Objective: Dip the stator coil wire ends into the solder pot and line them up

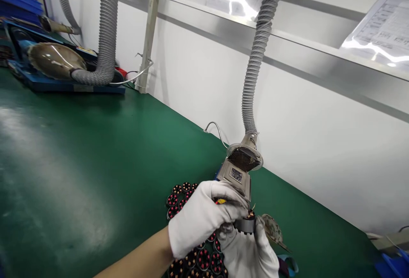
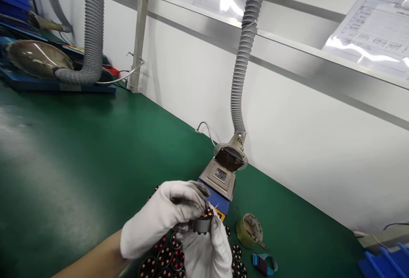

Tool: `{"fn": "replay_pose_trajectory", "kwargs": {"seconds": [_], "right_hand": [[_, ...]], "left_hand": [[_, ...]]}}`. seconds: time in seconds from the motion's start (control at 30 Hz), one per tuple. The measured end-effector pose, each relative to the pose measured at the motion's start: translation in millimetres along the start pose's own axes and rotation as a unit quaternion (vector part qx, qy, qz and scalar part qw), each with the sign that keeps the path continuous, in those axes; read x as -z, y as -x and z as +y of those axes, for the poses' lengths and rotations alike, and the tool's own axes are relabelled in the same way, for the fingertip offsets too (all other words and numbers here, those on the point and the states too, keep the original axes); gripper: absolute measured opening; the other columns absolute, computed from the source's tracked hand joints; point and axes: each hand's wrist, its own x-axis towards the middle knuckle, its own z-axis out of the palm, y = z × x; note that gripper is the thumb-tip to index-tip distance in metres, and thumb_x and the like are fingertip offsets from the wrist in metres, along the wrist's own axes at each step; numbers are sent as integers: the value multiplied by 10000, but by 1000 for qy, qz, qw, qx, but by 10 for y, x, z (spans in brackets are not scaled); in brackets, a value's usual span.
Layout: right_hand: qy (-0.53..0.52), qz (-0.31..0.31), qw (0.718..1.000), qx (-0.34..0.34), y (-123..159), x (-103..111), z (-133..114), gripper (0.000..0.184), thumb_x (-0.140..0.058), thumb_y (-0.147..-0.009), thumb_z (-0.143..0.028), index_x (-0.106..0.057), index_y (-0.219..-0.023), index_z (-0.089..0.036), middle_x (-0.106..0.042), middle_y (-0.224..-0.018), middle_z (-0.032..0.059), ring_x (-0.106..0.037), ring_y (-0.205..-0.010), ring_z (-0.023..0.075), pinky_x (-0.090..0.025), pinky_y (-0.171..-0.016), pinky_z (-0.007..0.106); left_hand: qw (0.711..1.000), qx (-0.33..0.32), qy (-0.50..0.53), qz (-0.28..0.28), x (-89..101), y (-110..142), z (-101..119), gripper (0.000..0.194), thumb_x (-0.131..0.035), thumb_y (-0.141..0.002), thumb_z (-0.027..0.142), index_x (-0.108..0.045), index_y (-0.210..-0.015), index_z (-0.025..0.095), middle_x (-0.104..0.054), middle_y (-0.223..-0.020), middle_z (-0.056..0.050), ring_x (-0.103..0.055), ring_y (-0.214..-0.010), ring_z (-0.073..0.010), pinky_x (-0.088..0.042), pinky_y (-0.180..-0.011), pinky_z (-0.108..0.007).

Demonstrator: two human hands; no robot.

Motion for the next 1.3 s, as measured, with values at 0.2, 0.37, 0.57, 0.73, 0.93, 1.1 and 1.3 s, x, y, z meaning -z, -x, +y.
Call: {"fn": "replay_pose_trajectory", "kwargs": {"seconds": [0.2,0.37,0.57,0.73,0.93,1.1,1.3], "right_hand": [[-19,-15,999,-39,41,0,-91,351,-649,-708,-577,-716,-879,-278,-718,-880,71,-658,-745,224,-530,-722,426],[-25,42,998,-42,58,102,-36,368,-698,-665,-560,-710,-925,-300,-704,-1000,53,-654,-902,222,-541,-742,359],[57,99,981,157,-87,135,107,398,-754,-633,-474,-674,-955,-254,-717,-930,51,-680,-826,216,-560,-735,337],[259,193,853,409,-48,-33,182,392,-766,-663,-178,-605,-1014,-247,-656,-1063,48,-659,-909,194,-560,-718,284],[475,176,629,590,-51,-115,267,305,-698,-708,-61,-621,-954,-223,-626,-1044,44,-623,-960,189,-513,-828,303],[405,213,658,598,-124,-61,236,411,-798,-584,-65,-604,-920,-200,-644,-981,53,-662,-831,189,-564,-693,294],[420,240,680,550,-41,-87,275,390,-726,-693,-118,-538,-993,-281,-586,-1090,37,-599,-980,193,-518,-811,354]], "left_hand": [[998,28,14,62,114,16,108,178,-789,-605,205,-715,-765,180,-692,-799,-26,-620,-790,-172,-485,-721,-237],[999,8,-47,17,-16,58,67,116,-667,-655,58,-716,-688,158,-684,-759,-40,-625,-734,-161,-504,-690,-237],[977,-192,-46,83,-49,158,129,164,-699,-702,71,-723,-666,229,-682,-719,-5,-630,-741,-158,-512,-746,-246],[999,17,17,39,57,88,170,262,-740,-722,241,-696,-981,243,-685,-1019,-30,-604,-988,-205,-463,-877,-278],[985,100,142,0,-144,90,-56,383,-746,-688,470,-709,-912,162,-693,-871,-69,-609,-883,-188,-465,-801,-250],[976,-12,176,128,-100,80,-67,278,-734,-717,434,-696,-791,169,-687,-869,-51,-613,-858,-177,-457,-862,-281],[990,119,63,43,-75,50,90,310,-781,-618,204,-688,-910,157,-689,-871,-55,-614,-844,-196,-467,-807,-304]]}}
